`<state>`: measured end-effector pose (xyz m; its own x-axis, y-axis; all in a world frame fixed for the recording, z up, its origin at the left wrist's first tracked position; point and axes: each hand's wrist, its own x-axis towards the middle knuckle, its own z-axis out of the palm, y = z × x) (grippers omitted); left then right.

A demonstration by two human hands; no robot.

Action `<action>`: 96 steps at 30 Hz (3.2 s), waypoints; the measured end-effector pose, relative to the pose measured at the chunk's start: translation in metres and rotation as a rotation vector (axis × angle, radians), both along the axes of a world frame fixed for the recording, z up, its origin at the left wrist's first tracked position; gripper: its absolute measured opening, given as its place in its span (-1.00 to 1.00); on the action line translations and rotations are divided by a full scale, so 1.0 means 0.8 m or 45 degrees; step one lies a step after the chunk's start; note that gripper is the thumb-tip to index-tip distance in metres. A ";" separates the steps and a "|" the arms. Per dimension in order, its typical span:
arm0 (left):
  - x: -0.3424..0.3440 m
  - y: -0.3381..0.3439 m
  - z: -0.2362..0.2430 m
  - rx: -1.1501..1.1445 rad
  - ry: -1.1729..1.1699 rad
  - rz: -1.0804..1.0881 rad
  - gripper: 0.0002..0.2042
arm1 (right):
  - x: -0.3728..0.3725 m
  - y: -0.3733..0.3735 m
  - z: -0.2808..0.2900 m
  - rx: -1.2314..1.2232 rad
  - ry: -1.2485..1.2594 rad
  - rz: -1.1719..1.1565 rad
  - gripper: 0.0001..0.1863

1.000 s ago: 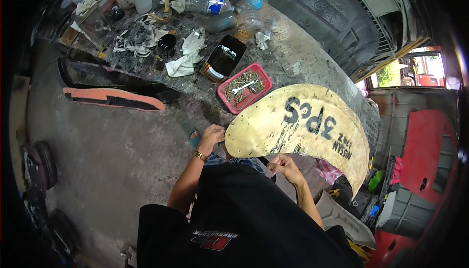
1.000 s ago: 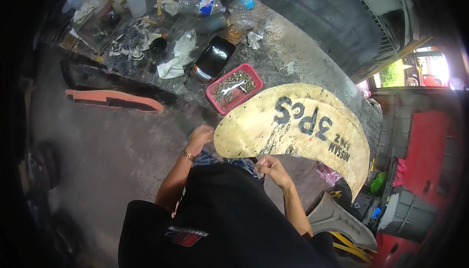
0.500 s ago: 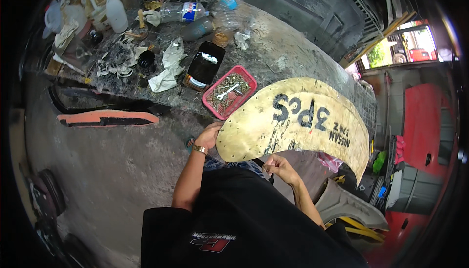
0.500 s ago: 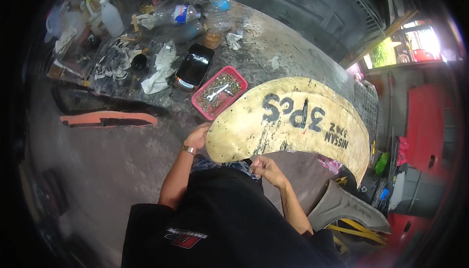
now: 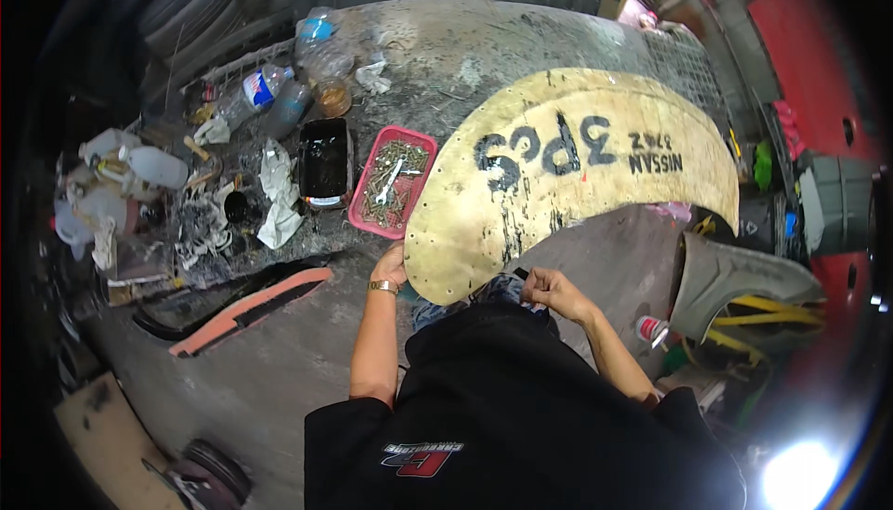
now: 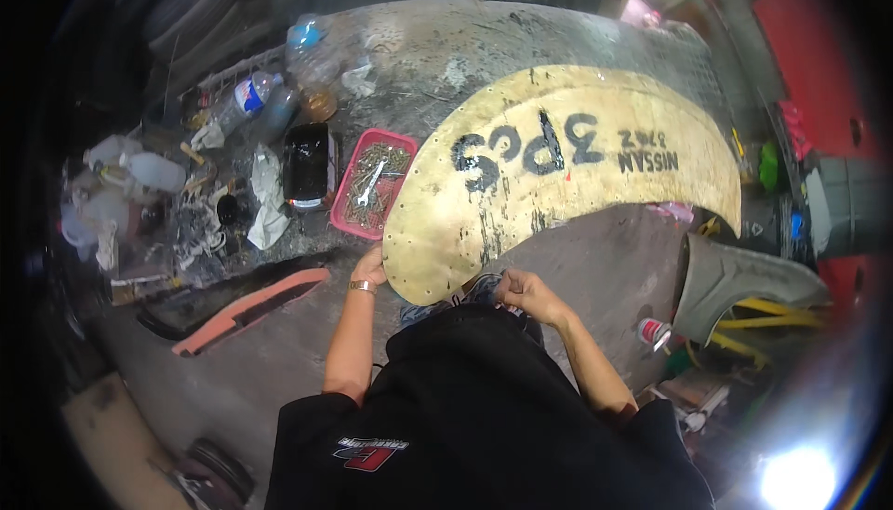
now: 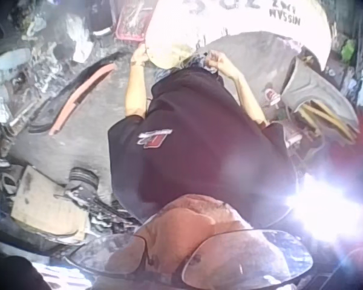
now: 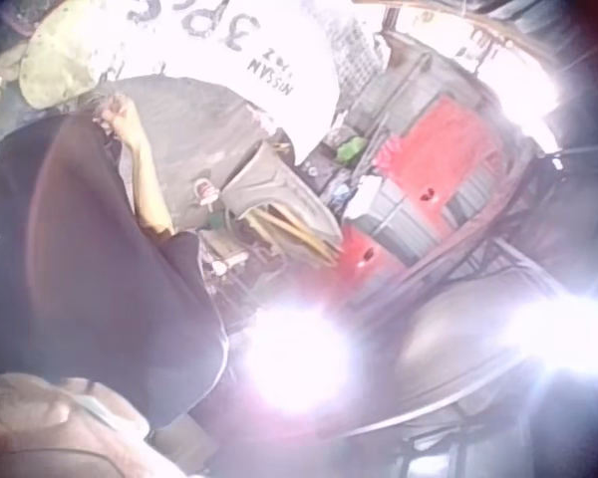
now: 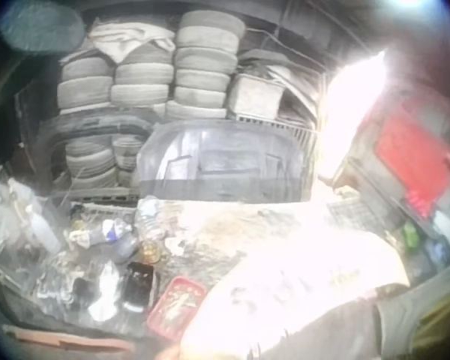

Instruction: The person handles a large curved fiberglass car part, picking up fasteners from a pink tray and inserting them into holes along the edge by hand.

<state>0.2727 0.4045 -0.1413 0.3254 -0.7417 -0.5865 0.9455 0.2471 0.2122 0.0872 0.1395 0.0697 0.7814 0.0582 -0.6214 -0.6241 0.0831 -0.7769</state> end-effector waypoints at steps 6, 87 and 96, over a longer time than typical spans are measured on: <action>0.006 0.010 -0.018 0.147 0.005 -0.051 -0.72 | -0.013 -0.010 -0.015 0.048 -0.085 -0.047 -0.95; -0.020 0.004 0.080 0.245 -0.576 0.030 -0.59 | -0.025 0.005 -0.003 -0.127 -0.050 -0.160 -0.91; -0.031 -0.001 0.069 0.249 -0.570 0.160 -0.64 | -0.005 0.006 -0.003 -0.103 -0.081 -0.099 -0.89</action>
<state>0.2480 0.4035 -0.0859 0.6567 -0.5705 -0.4932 0.7166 0.2685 0.6437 0.0832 0.1446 0.0674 0.8196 -0.0523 -0.5706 -0.5674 0.0644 -0.8209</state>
